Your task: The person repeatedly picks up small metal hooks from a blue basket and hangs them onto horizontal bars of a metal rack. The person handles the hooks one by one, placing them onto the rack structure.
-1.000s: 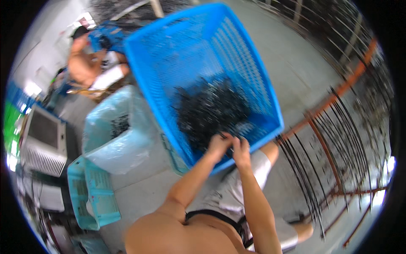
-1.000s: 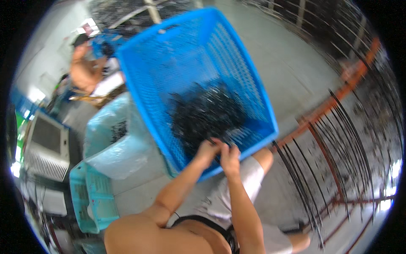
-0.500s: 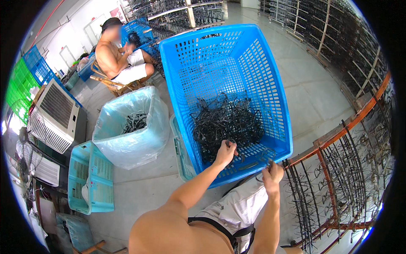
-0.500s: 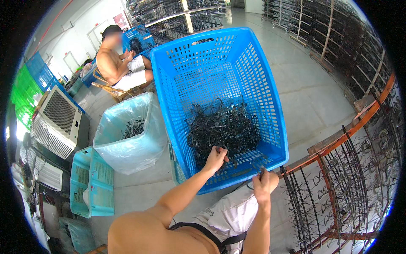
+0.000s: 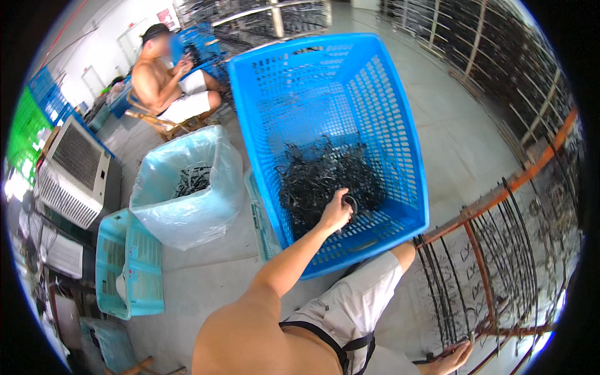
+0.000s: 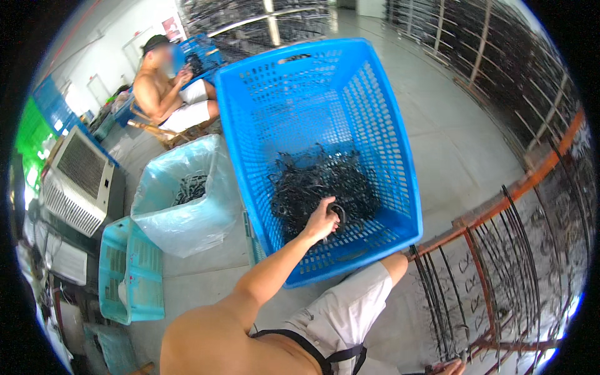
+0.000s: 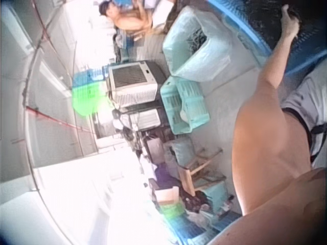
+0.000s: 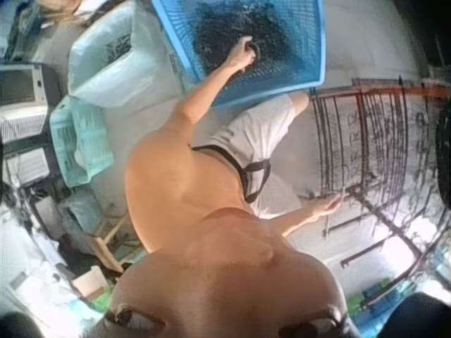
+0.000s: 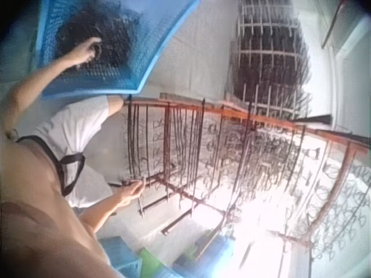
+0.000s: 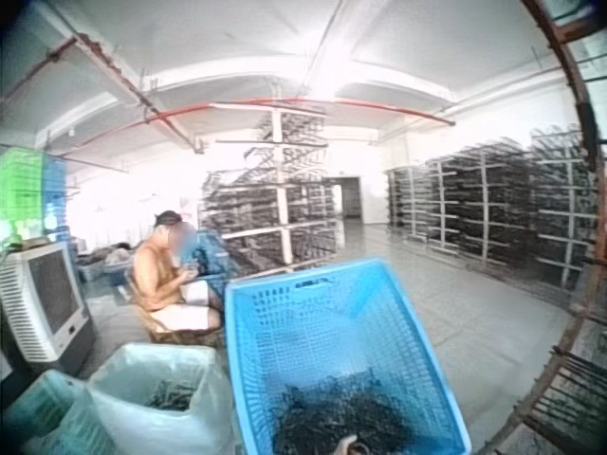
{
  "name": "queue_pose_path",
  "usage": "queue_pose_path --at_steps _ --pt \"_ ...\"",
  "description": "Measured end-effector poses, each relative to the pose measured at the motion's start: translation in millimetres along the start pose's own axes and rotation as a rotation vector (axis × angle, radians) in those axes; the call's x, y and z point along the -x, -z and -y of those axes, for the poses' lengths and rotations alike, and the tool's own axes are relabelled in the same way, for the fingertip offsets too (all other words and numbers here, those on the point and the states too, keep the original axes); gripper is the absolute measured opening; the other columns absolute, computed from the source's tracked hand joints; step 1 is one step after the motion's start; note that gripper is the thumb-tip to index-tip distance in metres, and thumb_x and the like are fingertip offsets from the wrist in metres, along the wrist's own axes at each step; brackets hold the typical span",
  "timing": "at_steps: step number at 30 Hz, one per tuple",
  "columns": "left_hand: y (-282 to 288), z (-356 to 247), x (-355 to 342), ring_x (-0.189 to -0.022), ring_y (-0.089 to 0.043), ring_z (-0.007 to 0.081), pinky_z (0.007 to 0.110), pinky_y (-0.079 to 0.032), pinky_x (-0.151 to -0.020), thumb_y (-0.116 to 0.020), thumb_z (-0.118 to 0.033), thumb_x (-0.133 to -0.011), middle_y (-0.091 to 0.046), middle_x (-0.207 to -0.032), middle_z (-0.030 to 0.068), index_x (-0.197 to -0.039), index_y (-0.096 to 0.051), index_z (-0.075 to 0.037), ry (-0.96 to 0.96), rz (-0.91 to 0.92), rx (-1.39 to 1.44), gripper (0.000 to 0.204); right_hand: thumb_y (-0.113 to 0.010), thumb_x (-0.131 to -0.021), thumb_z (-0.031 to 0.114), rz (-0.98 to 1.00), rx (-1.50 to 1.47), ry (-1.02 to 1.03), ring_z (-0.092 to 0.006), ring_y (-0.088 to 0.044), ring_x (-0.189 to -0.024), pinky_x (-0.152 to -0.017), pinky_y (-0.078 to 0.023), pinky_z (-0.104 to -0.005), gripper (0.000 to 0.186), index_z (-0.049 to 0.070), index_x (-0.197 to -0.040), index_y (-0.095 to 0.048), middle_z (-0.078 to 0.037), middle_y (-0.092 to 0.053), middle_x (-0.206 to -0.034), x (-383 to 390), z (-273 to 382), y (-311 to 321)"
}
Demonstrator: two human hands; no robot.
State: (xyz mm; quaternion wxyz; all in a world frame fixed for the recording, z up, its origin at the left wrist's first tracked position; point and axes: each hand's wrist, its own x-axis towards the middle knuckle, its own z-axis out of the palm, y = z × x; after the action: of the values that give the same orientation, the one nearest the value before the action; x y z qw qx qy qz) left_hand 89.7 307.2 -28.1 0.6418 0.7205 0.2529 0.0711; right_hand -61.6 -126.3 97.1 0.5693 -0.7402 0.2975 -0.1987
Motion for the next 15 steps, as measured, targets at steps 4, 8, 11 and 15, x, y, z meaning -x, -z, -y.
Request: queue_pose_path --at_steps 4,8,11,15 --pt "-21.1 -4.0 5.4 -0.063 -0.059 0.0200 0.031 -0.052 -0.055 -0.050 0.000 -0.079 -0.059 -0.083 0.0131 -0.120 -0.042 -0.007 -0.135 -0.060 0.455 0.042 -0.053 -0.091 0.022 -0.280 -0.426 0.029 -0.0235 -0.054 -0.099 -0.083 -0.045 -0.0313 0.041 -0.001 -0.123 -0.047 -0.014 -0.054 -0.115 -64.6 -104.6 99.7" --pt "-21.3 -5.5 15.6 -0.071 -0.060 0.0238 0.033 -0.053 -0.061 -0.052 0.001 -0.078 -0.059 -0.092 0.0181 -0.116 -0.046 -0.010 0.042 -0.049 0.534 0.040 -0.056 -0.089 0.020 -0.659 -0.505 0.078 -0.0017 -0.037 -0.049 -0.041 -0.028 -0.0173 0.018 0.006 -0.100 -0.056 0.006 -0.047 -0.065 -65.4 -109.5 142.0" --pt "-28.7 31.7 9.9 -0.078 -0.059 0.0257 0.032 -0.054 -0.066 -0.055 0.000 -0.077 -0.055 -0.098 0.0159 -0.123 -0.036 -0.015 0.141 -0.083 0.472 0.052 -0.056 -0.089 0.017 -0.822 -0.691 0.163 -0.0034 -0.037 -0.045 -0.036 -0.029 -0.0191 0.018 0.008 -0.104 -0.055 0.004 -0.045 -0.063 -89.5 -128.2 168.5" --pt "-36.9 41.2 4.4 -0.069 -0.058 0.0174 0.025 -0.049 -0.058 -0.050 0.000 -0.078 -0.056 -0.084 0.0109 -0.097 -0.040 -0.005 0.179 0.053 0.090 0.022 -0.054 -0.091 0.016 -0.859 -0.742 0.136 -0.0046 -0.039 -0.045 -0.037 -0.030 -0.0196 0.017 0.006 -0.104 -0.059 0.003 -0.045 -0.061 -106.7 -181.9 195.4"
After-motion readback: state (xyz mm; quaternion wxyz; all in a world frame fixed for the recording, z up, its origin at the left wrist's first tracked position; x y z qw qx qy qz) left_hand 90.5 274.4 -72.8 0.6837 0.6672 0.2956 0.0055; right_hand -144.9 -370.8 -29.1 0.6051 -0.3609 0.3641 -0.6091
